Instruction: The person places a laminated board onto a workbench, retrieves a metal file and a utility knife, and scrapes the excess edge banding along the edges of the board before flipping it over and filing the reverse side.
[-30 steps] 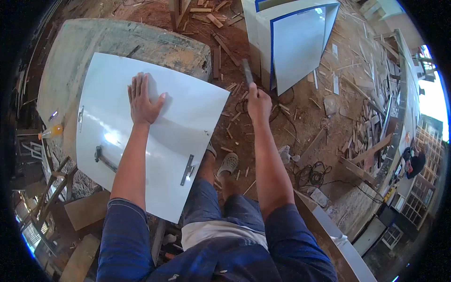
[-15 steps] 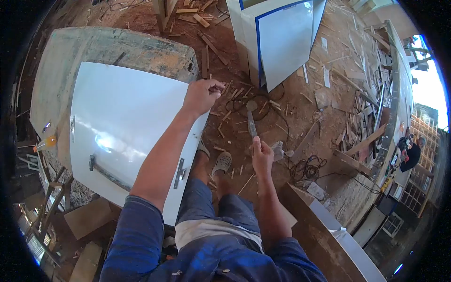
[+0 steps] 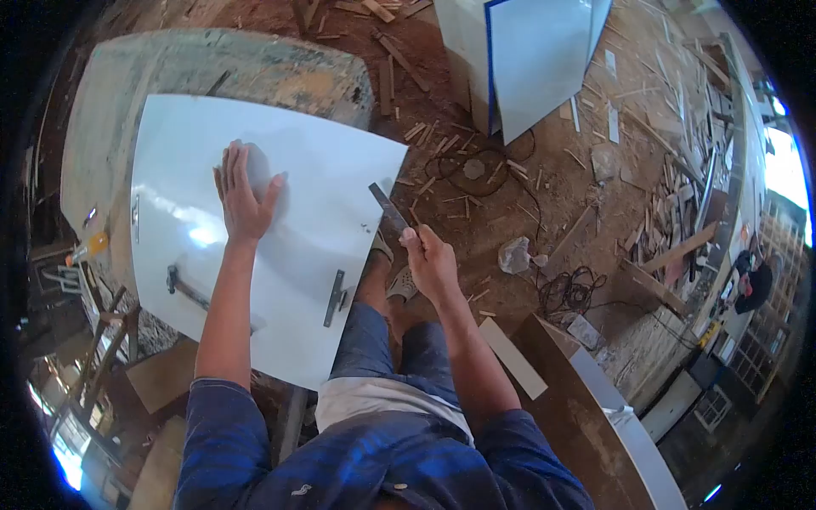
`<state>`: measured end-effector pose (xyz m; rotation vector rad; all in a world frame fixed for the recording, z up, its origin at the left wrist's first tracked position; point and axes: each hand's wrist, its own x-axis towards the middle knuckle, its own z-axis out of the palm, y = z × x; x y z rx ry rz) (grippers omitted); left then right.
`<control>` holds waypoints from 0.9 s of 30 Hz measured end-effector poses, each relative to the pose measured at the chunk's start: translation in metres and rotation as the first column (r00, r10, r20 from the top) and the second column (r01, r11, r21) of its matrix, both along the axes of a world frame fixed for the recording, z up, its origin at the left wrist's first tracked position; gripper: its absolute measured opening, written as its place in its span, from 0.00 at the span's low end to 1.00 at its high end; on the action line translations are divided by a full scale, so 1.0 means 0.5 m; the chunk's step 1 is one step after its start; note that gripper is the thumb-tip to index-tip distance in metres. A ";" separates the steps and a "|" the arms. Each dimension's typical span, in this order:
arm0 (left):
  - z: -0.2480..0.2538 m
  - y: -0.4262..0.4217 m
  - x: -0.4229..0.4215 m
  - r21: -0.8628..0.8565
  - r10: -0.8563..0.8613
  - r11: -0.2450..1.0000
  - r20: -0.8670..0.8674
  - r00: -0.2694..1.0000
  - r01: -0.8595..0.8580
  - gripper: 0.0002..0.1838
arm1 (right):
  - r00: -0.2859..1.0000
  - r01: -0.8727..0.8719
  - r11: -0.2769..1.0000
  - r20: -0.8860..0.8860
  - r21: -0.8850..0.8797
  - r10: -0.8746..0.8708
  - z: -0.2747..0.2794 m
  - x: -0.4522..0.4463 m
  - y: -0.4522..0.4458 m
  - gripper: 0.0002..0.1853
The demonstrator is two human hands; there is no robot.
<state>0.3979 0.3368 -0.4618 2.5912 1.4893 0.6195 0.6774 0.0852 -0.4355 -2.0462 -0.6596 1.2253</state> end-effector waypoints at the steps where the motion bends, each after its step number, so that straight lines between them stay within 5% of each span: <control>1: -0.002 -0.008 -0.009 -0.012 0.008 1.000 0.003 1.000 -0.008 0.44 | 1.000 0.021 1.000 0.006 0.003 -0.021 -0.016 -0.006 -0.015 0.22; 5: -0.007 -0.017 -0.005 -0.035 0.032 0.999 -0.001 0.999 -0.032 0.47 | 0.996 0.083 0.996 0.043 0.015 -0.084 -0.017 0.037 -0.004 0.23; 10: -0.012 -0.010 -0.005 -0.016 0.032 0.999 0.000 0.999 -0.032 0.46 | 0.966 -0.044 0.996 0.259 0.081 0.022 -0.033 -0.037 0.054 0.24; 13: -0.013 -0.012 -0.006 -0.018 0.035 0.999 -0.005 0.999 -0.035 0.45 | 0.924 -0.161 0.985 0.341 -0.060 0.172 -0.013 -0.053 0.094 0.23; 17: -0.017 -0.004 -0.006 -0.002 0.046 0.999 -0.004 0.999 -0.046 0.46 | 0.981 0.016 1.000 0.192 0.016 -0.019 -0.036 -0.010 0.021 0.22; 21: -0.019 -0.015 -0.012 -0.021 0.045 0.999 -0.004 0.999 -0.045 0.46 | 0.932 -0.085 0.995 0.357 0.043 0.064 -0.017 -0.108 0.085 0.22; 27: -0.016 -0.010 -0.009 -0.021 0.055 0.998 0.006 0.998 -0.055 0.45 | 0.983 0.043 0.999 0.178 -0.008 -0.041 -0.028 -0.056 0.031 0.24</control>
